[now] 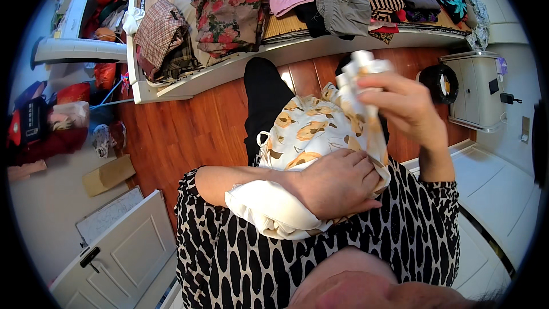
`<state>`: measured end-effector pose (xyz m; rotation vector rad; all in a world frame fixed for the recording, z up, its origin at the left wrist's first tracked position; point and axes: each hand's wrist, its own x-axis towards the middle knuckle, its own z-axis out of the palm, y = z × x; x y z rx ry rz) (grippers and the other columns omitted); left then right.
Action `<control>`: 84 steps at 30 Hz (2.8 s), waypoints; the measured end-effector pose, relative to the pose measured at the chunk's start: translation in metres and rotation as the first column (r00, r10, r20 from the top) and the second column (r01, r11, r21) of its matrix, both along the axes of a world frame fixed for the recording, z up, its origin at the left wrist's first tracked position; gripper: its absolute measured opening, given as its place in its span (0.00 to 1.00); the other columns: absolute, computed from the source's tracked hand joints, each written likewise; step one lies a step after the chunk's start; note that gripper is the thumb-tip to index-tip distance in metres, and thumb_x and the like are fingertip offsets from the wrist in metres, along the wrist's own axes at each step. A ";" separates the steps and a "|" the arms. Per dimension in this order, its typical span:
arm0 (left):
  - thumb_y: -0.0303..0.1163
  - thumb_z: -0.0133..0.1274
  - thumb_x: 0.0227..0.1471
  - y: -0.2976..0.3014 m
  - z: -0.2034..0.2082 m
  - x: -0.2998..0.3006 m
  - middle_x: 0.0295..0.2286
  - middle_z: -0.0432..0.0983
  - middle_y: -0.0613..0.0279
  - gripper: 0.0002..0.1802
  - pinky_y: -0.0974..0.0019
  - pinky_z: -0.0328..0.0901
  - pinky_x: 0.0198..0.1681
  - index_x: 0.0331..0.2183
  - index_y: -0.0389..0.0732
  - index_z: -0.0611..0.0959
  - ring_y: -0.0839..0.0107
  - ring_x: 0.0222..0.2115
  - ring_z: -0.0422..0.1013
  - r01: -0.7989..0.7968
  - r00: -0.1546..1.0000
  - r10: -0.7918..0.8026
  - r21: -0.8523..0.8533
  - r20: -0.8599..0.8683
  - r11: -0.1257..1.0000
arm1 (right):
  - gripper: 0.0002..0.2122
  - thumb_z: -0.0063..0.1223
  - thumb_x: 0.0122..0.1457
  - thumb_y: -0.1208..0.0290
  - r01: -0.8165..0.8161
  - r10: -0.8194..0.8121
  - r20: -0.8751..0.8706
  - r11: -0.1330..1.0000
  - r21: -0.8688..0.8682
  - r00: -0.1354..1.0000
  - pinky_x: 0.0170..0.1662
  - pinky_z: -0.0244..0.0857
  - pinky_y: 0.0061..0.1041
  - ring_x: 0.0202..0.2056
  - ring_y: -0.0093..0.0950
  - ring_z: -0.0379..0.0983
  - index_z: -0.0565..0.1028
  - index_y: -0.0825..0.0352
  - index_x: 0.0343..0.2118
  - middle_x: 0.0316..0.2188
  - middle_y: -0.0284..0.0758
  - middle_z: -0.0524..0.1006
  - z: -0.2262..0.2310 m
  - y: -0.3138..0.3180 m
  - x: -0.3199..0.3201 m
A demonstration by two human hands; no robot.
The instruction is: The person folds multiple pieces of clothing, including grey and red tops and a white patterned garment, from a pile on the bed.
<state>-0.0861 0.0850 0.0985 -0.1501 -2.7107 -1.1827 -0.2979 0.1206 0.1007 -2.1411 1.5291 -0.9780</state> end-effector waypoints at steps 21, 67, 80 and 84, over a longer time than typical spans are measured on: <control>0.39 0.47 0.56 -0.077 0.004 0.008 0.55 0.63 0.49 0.35 0.64 0.54 0.59 0.61 0.38 0.57 0.62 0.55 0.61 -0.196 0.934 -0.159 0.829 0.321 0.523 | 0.20 0.48 0.59 0.73 -0.667 0.064 0.696 0.356 0.654 0.716 0.55 0.60 0.25 0.53 0.27 0.65 0.66 0.66 0.55 0.52 0.37 0.69 -0.041 -0.018 0.057; 0.61 0.40 0.56 -0.082 -0.117 0.096 0.58 0.57 0.53 0.44 0.53 0.55 0.60 0.61 0.38 0.56 0.58 0.58 0.57 -0.061 0.981 0.087 0.703 0.172 -0.708 | 0.14 0.50 0.59 0.77 -0.265 -0.764 0.643 0.610 0.747 0.055 0.46 0.68 0.22 0.41 0.20 0.73 0.69 0.71 0.48 0.41 0.34 0.75 -0.084 0.018 0.033; 0.30 0.56 0.53 -0.078 -0.082 0.076 0.49 0.70 0.59 0.29 0.67 0.64 0.52 0.54 0.36 0.66 0.71 0.48 0.68 -0.634 0.768 0.064 0.770 0.637 -0.066 | 0.13 0.47 0.60 0.79 -0.270 -0.749 0.650 0.604 0.750 0.130 0.44 0.68 0.19 0.39 0.20 0.73 0.69 0.72 0.48 0.40 0.35 0.75 -0.083 0.018 0.036; 0.27 0.57 0.51 -0.079 -0.081 0.071 0.47 0.71 0.60 0.28 0.68 0.64 0.51 0.53 0.35 0.67 0.73 0.47 0.68 -0.630 0.775 0.118 0.774 0.621 0.069 | 0.14 0.47 0.60 0.79 -0.184 -0.774 0.611 0.585 0.790 0.163 0.44 0.68 0.19 0.39 0.19 0.73 0.68 0.72 0.49 0.41 0.35 0.75 -0.079 0.018 0.037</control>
